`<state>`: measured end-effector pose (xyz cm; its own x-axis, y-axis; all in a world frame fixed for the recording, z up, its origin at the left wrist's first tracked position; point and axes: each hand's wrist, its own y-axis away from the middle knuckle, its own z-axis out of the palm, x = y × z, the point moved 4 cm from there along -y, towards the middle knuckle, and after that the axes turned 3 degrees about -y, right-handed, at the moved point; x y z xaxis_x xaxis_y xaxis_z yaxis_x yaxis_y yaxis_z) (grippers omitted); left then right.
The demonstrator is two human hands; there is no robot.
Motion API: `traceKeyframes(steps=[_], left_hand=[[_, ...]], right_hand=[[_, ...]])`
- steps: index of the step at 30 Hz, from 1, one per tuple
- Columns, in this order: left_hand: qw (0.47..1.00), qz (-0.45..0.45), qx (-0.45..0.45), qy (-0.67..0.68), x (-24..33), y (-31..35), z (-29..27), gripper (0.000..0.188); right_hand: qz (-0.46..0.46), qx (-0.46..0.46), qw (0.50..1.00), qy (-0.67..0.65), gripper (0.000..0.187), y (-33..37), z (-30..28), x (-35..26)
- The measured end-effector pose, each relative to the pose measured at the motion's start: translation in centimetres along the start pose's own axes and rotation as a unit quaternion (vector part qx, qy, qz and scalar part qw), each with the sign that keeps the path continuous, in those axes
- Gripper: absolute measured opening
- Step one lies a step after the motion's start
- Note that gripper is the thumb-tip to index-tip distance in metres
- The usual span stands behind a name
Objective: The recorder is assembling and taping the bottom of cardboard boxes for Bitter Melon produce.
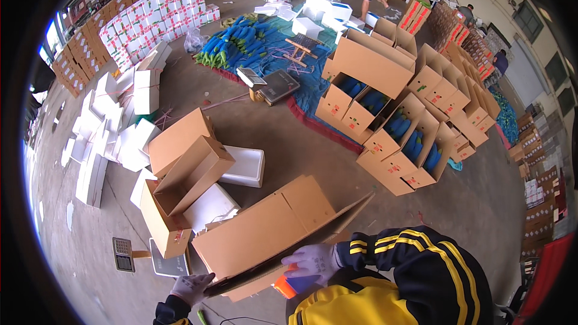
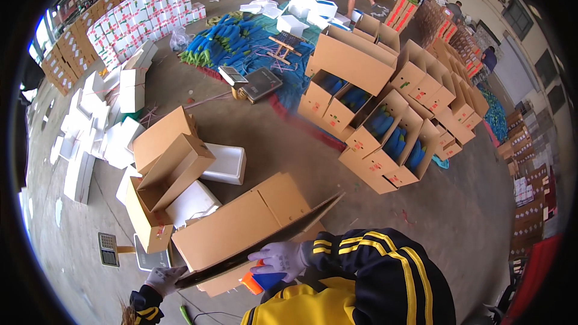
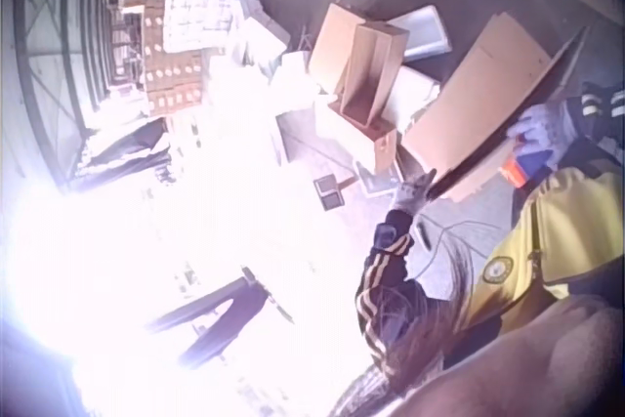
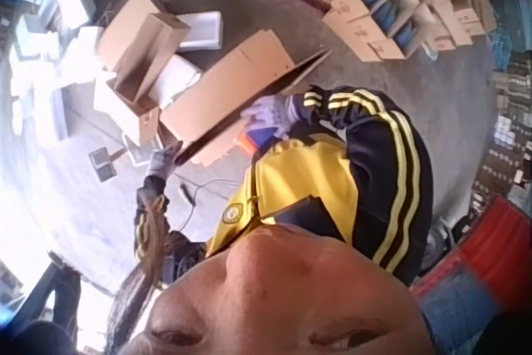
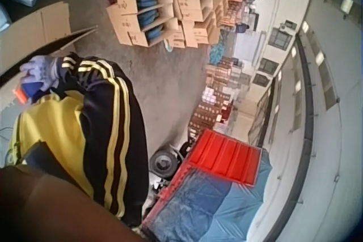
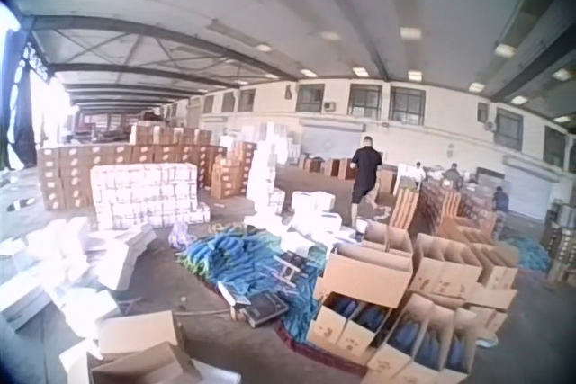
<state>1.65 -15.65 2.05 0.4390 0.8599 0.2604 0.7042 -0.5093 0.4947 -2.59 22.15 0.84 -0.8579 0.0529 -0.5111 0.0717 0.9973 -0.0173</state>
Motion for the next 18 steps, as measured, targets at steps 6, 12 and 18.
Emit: traceKeyframes(steps=[6, 12, 18], left_hand=[[0.951, -0.263, -0.032, 0.159, 0.7, 1.5, 1.5, 0.034], [0.601, -0.469, 0.313, 0.566, -7.0, 9.0, 15.9, 0.035], [0.736, -0.651, -0.069, 0.172, 7.5, -5.6, 8.3, 0.110]], right_hand=[[0.059, -0.020, 0.998, 0.030, 0.096, -1.4, -1.4, -0.4], [0.026, -0.065, 0.997, -0.012, 0.094, 0.5, -5.2, -3.1], [0.006, -0.097, 0.989, -0.108, 0.085, 3.5, -2.2, -0.6]])
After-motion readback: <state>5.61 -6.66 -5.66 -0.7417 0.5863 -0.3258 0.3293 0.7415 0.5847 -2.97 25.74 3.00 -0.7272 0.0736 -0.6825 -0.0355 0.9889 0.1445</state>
